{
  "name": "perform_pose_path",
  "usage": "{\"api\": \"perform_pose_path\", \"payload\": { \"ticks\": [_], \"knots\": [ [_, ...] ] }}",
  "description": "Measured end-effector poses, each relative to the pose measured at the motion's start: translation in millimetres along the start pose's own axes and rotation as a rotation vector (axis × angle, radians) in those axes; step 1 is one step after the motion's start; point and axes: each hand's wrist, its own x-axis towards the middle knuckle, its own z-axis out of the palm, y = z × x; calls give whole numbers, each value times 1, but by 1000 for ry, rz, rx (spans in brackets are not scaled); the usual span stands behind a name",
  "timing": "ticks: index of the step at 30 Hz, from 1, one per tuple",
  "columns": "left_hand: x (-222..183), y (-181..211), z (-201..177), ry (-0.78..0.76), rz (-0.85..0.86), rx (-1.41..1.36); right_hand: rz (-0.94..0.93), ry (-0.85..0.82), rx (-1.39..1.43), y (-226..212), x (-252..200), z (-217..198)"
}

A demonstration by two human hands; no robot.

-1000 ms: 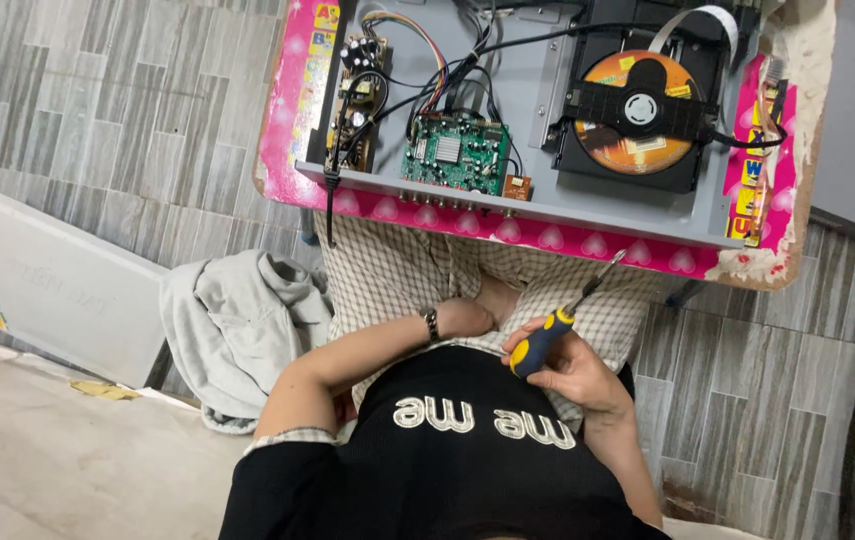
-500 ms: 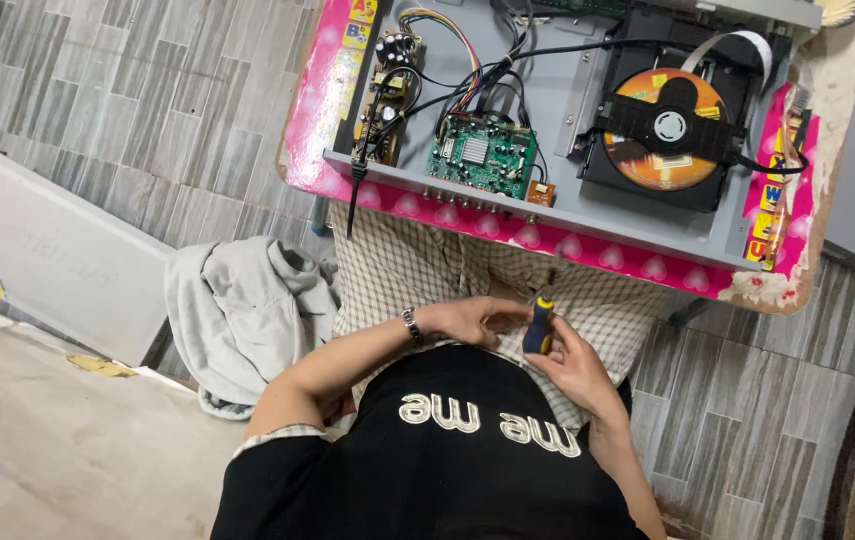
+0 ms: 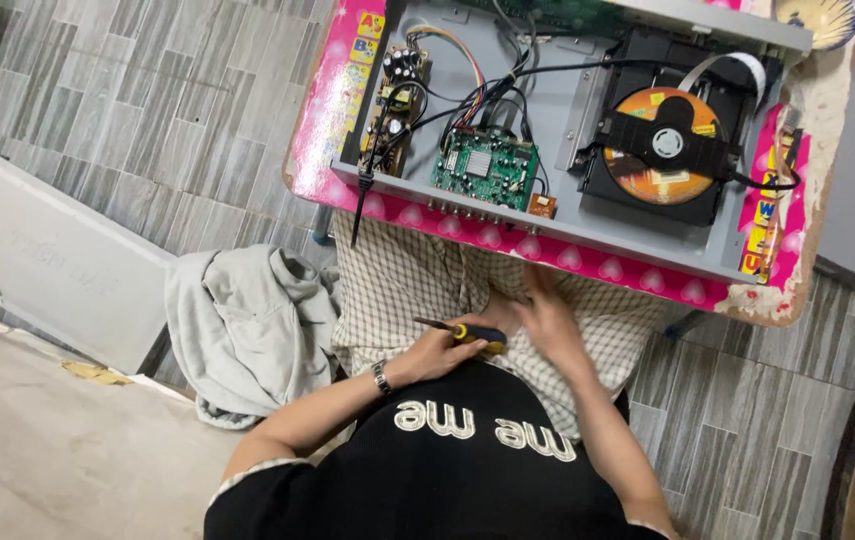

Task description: Repairing and cleaning the internal components of a DVD player using a screwdriver and a brush

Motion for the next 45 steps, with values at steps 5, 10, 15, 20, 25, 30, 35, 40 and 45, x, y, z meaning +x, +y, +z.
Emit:
{"api": "perform_pose_path", "payload": {
  "ticks": [5, 10, 15, 20, 25, 30, 35, 40, 45],
  "knots": [
    [-6, 30, -16, 114, -118, -97, -33, -546, -660, -2, 28, 40],
    [-7, 23, -37, 223, -129, -145, -113, -449, -892, 19, 7, 56],
    [-13, 17, -45, 272, -126, -181, -18, -565, -1027, 69, -18, 90],
    [-13, 27, -42, 276, -141, -253, 484, 139, -851, 101, 9, 132],
    [-18, 22, -44, 257, -161, -232, 821, 21, -455, 46, 24, 109],
    [-12, 14, -41, 249, -182, -235, 20, -342, -253, 18, -1, 97],
    [-11, 21, -37, 226, -179, -162, 224, -680, -153, 73, 4, 129],
    [-11, 37, -32, 211, -207, -174, 281, -627, -125, 141, -4, 152],
    [-15, 31, -31, 213, -177, -176, 718, -379, 96, 98, 13, 162]
  ]
}}
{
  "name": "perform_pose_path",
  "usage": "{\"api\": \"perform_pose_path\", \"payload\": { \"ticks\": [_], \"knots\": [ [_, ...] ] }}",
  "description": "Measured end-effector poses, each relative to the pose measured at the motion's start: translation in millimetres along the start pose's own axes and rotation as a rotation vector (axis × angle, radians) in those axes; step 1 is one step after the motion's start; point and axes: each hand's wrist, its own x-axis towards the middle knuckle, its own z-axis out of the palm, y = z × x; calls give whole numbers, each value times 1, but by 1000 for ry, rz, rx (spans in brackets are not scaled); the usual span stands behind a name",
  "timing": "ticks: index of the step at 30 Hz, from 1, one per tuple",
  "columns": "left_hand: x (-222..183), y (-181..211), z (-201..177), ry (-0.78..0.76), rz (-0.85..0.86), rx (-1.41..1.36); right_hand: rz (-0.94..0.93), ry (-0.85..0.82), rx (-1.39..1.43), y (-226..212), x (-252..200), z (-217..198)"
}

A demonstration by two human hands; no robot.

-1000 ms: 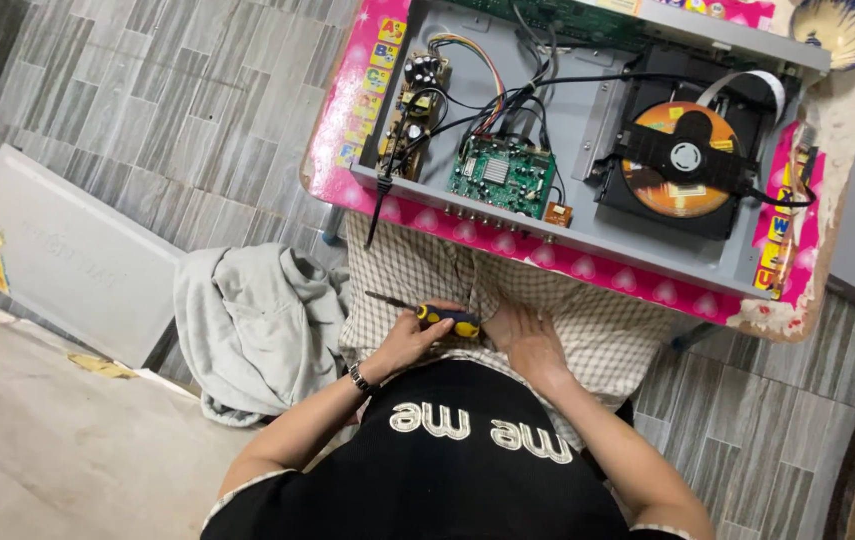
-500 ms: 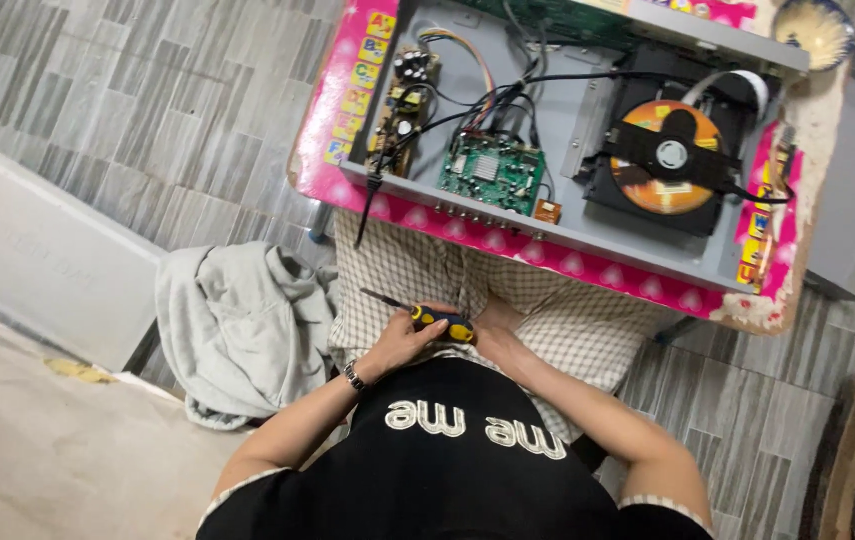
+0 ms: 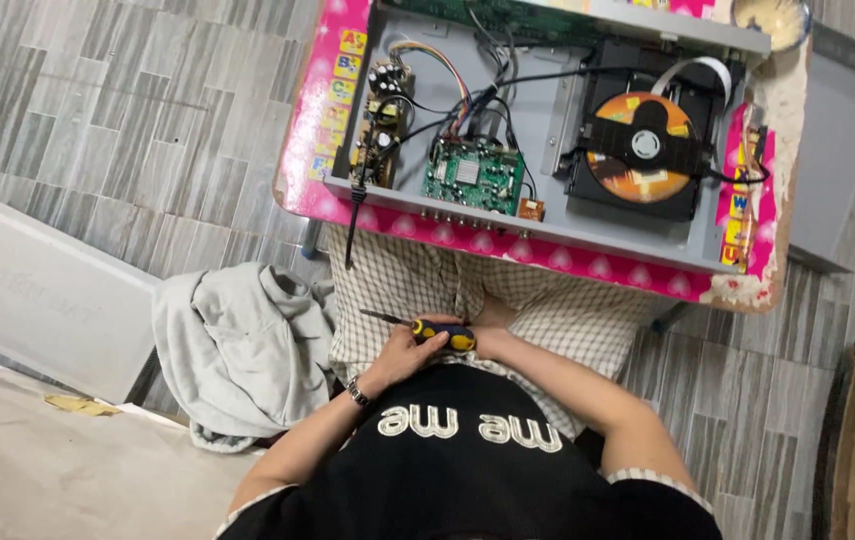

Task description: Repairing and cleaning the internal components of a DVD player using a screwdriver and a brush

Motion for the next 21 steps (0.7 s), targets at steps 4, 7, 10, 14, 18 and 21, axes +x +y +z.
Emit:
{"api": "perform_pose_path", "payload": {
  "ticks": [4, 7, 10, 14, 18, 21],
  "knots": [
    [-1, 0, -4, 11, 5, -11, 261, 130, 295, -37, 5, 8],
    [0, 0, -3, 1, 10, -18, 485, 229, 516, -30, 12, 13],
    [-2, 1, 2, 5, 20, 0, 500, 61, 669, 21, 45, 17],
    [-5, 9, 8, 1, 36, 49, -223, -326, -94, 104, 124, 46],
    [-11, 21, 11, 19, 27, 45, 645, -924, 558, 164, 233, 66],
    [-2, 29, 12, 4, 174, -35, 676, -1347, 897, 106, 179, 35]
  ]
}}
